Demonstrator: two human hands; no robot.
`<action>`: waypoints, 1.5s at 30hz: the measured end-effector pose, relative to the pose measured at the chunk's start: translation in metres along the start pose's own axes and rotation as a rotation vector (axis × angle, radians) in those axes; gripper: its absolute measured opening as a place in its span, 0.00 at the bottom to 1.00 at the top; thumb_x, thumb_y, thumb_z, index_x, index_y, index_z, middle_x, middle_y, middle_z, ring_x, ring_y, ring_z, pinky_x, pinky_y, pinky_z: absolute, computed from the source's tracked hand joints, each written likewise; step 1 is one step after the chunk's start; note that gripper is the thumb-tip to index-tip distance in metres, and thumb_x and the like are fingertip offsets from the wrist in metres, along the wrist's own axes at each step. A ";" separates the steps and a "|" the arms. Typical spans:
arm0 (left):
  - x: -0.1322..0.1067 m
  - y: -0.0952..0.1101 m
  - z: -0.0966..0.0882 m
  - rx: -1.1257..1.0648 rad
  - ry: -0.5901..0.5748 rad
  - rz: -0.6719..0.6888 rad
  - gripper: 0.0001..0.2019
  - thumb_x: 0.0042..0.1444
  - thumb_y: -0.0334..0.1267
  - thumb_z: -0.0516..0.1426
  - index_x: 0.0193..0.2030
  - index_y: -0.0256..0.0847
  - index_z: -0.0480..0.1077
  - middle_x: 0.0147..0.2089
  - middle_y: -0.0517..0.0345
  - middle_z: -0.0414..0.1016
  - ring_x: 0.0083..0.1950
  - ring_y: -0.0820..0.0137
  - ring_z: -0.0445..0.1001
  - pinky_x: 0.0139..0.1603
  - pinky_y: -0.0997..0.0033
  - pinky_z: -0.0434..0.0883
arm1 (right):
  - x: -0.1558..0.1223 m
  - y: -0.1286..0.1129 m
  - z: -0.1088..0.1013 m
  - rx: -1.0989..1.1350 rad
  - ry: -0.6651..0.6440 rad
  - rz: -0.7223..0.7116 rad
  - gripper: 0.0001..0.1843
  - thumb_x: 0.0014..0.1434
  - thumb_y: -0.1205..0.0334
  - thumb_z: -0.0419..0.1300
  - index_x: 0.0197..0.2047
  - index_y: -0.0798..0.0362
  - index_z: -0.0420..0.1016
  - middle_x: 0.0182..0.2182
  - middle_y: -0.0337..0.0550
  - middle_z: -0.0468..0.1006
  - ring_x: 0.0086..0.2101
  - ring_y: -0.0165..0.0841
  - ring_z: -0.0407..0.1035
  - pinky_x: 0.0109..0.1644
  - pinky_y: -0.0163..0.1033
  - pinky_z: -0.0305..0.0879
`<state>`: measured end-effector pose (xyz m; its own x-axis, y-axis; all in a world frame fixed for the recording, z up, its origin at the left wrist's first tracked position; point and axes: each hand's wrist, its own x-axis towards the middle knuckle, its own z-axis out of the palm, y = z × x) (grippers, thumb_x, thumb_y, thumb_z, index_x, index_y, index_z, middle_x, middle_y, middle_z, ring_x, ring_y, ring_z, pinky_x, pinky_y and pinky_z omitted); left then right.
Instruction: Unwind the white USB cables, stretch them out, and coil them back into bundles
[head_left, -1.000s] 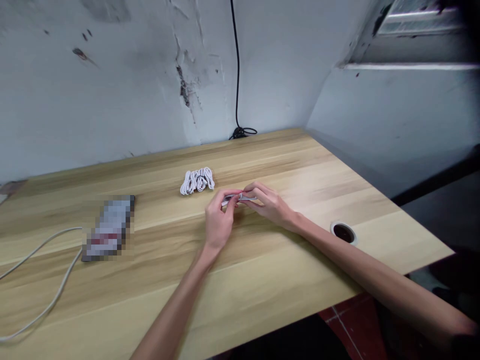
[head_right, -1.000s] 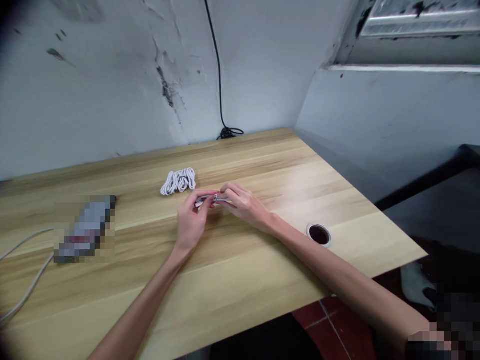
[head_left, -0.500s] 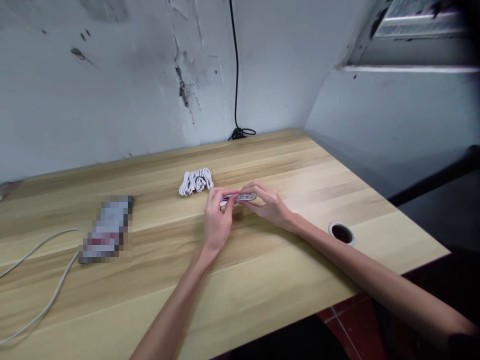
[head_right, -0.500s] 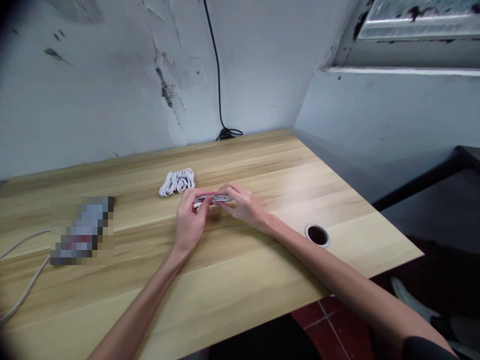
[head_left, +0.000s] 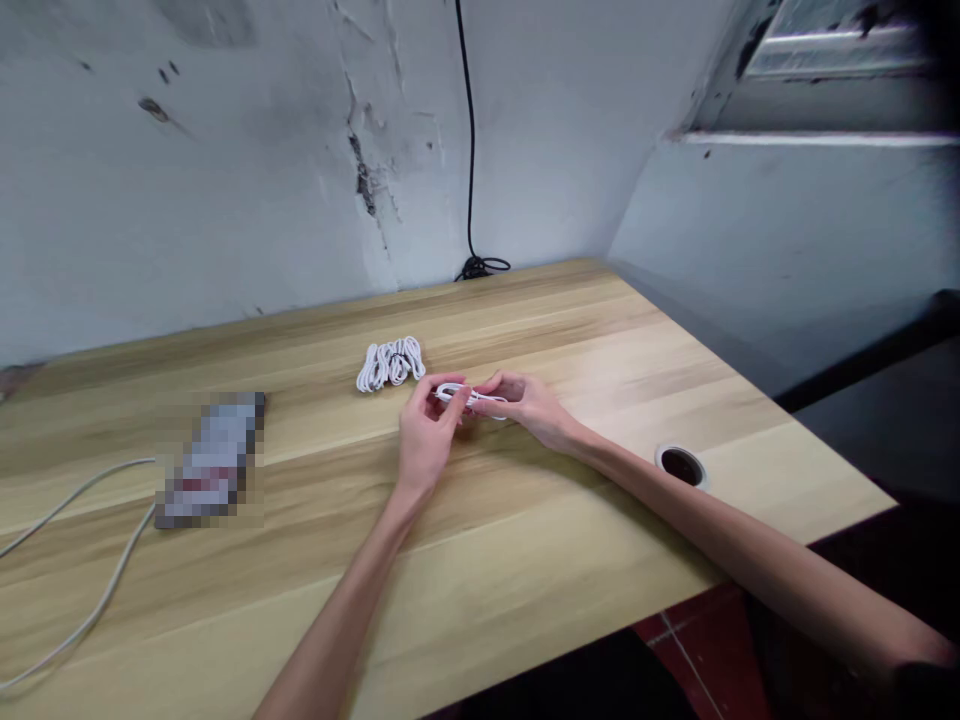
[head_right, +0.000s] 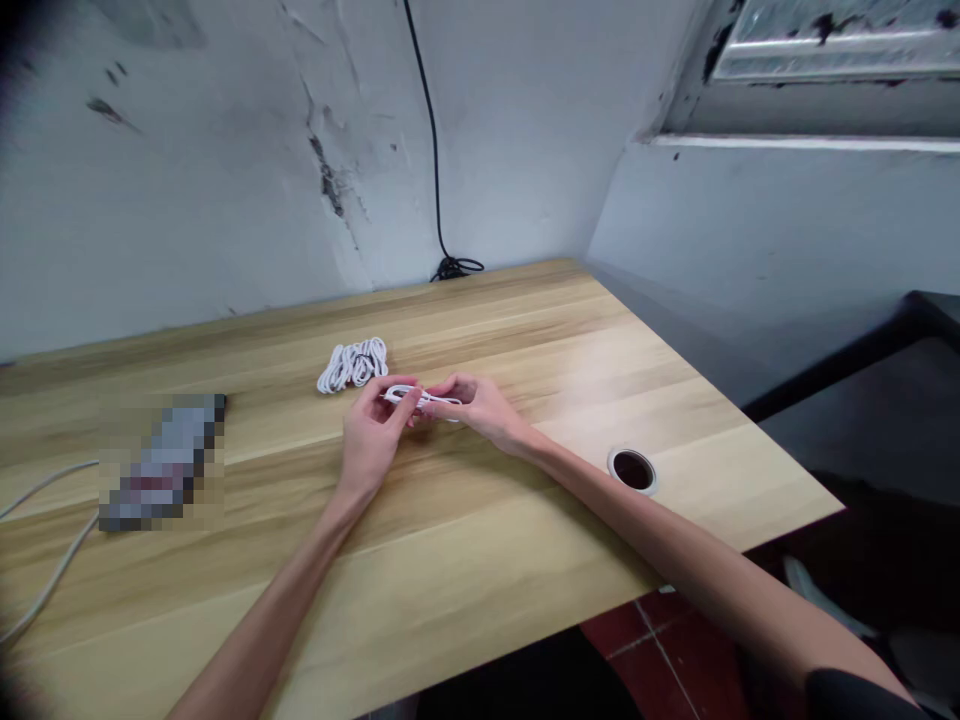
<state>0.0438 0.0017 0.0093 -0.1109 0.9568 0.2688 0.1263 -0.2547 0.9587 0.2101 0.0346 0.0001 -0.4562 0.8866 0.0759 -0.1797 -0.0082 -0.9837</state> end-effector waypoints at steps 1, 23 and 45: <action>0.000 0.001 0.000 -0.007 -0.015 -0.004 0.13 0.58 0.45 0.63 0.45 0.39 0.73 0.33 0.59 0.75 0.29 0.73 0.72 0.30 0.75 0.70 | 0.000 0.001 -0.001 0.029 -0.011 0.028 0.15 0.52 0.54 0.71 0.39 0.53 0.78 0.38 0.44 0.83 0.41 0.35 0.76 0.49 0.42 0.70; 0.002 -0.010 -0.007 0.099 -0.034 0.098 0.13 0.59 0.42 0.62 0.49 0.40 0.75 0.43 0.52 0.79 0.42 0.66 0.76 0.44 0.68 0.71 | 0.003 0.007 -0.009 -0.043 -0.086 0.048 0.15 0.56 0.49 0.67 0.39 0.52 0.81 0.34 0.41 0.80 0.32 0.30 0.69 0.37 0.36 0.62; 0.003 -0.009 -0.006 0.003 -0.043 0.070 0.13 0.57 0.44 0.63 0.45 0.39 0.74 0.42 0.53 0.79 0.41 0.67 0.76 0.44 0.69 0.72 | 0.003 -0.001 -0.010 0.045 -0.184 0.165 0.17 0.55 0.46 0.68 0.34 0.52 0.80 0.33 0.43 0.82 0.32 0.31 0.71 0.36 0.36 0.63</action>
<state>0.0369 0.0060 0.0022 -0.0592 0.9417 0.3312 0.1351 -0.3212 0.9373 0.2177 0.0417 -0.0005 -0.6332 0.7722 -0.0528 -0.1260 -0.1702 -0.9773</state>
